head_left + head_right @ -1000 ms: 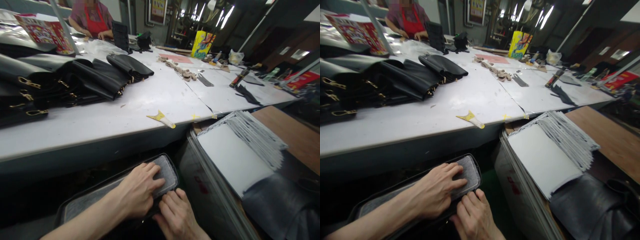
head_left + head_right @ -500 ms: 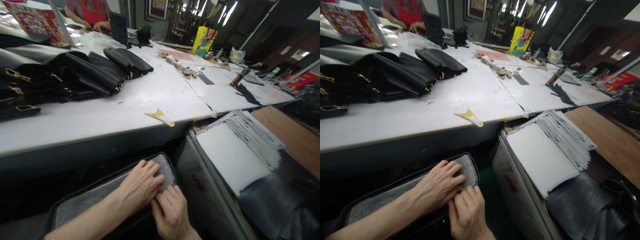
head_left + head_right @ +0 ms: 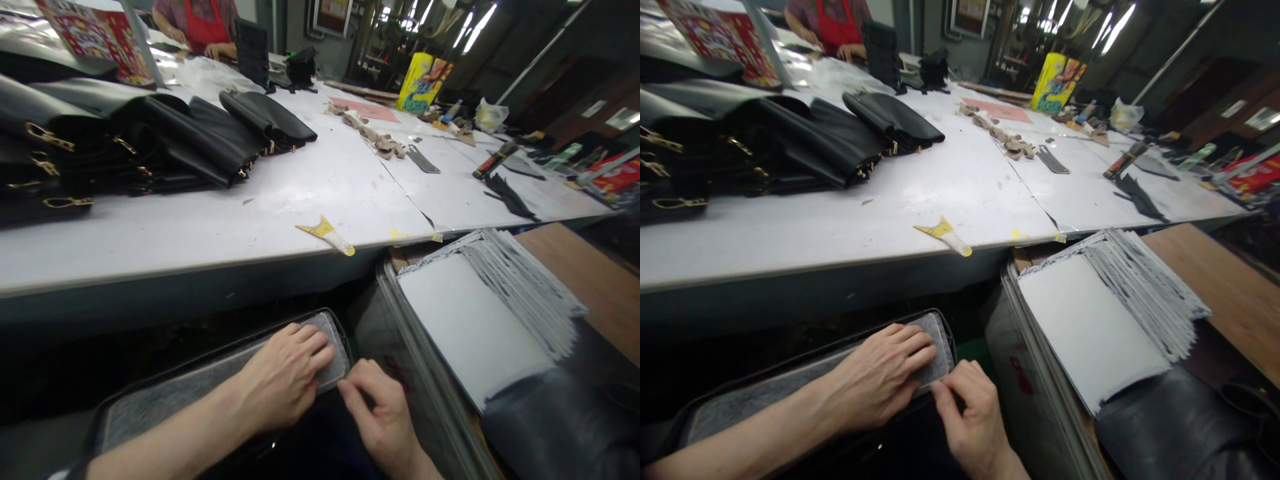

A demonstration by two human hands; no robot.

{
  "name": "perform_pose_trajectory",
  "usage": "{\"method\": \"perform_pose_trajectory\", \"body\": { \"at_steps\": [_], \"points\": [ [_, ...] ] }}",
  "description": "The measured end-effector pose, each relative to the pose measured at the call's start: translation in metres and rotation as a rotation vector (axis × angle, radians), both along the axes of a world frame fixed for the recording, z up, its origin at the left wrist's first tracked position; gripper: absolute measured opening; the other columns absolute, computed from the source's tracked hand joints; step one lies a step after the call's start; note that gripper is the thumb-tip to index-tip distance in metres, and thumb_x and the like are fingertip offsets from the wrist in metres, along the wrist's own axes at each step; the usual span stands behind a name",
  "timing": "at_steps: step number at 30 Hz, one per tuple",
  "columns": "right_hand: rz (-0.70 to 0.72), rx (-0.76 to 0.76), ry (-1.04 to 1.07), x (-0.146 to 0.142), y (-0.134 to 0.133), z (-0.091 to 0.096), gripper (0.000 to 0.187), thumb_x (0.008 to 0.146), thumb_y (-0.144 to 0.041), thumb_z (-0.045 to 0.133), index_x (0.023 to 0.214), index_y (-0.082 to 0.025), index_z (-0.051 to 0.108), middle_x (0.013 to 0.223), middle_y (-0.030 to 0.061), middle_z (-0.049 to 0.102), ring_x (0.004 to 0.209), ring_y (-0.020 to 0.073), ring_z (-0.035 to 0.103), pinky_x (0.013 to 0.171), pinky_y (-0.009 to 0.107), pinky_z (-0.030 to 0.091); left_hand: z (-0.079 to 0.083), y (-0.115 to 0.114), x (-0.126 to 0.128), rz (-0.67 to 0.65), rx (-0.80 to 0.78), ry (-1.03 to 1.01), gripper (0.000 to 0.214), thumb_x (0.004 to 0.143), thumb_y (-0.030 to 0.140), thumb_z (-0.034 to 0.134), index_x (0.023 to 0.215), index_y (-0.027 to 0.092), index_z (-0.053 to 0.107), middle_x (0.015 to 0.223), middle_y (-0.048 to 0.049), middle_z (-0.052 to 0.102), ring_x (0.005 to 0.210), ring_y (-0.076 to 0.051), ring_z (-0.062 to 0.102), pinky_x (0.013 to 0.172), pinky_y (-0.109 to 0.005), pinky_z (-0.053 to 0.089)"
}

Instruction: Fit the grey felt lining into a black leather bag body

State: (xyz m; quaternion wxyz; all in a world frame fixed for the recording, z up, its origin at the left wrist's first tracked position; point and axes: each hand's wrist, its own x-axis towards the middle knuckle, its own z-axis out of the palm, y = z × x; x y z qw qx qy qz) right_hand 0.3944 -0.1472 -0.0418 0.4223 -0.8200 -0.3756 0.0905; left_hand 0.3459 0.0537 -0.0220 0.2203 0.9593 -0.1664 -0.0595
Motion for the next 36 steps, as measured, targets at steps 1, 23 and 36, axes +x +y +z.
{"method": "perform_pose_trajectory", "body": {
  "at_steps": [1,23,36],
  "points": [
    [-0.129,0.037,0.123,0.003,0.0,-0.002,0.03,0.097,-0.031,0.05,0.07,-0.018,0.056,0.066,0.0006,0.057,0.064,0.0145,0.052,0.063,0.029,0.037,0.001,-0.001,0.0,0.016,-0.016,0.005,0.023,0.08,0.021,0.058,0.102,0.022,0.053,0.111,-0.0039,0.058,0.107,-0.024,0.051,0.092,-0.043,0.04],
    [-0.101,-0.209,0.534,0.031,-0.011,-0.032,0.052,0.096,-0.054,0.044,0.06,-0.017,0.049,0.054,-0.003,0.045,0.051,0.0098,0.039,0.048,0.023,0.027,-0.006,-0.017,0.002,0.099,0.042,-0.027,0.004,0.09,0.023,0.048,0.092,0.023,0.05,0.102,-0.0039,0.055,0.1,-0.024,0.05,0.086,-0.045,0.036],
    [0.026,-0.259,0.545,0.045,-0.017,-0.022,0.051,0.093,-0.056,0.049,0.059,-0.018,0.046,0.054,-0.0033,0.043,0.051,0.0097,0.038,0.049,0.023,0.027,-0.006,-0.014,0.004,0.092,0.029,-0.02,0.006,0.085,0.024,0.055,0.091,0.025,0.054,0.1,-0.0041,0.055,0.098,-0.024,0.051,0.084,-0.044,0.04]
  ]
}}
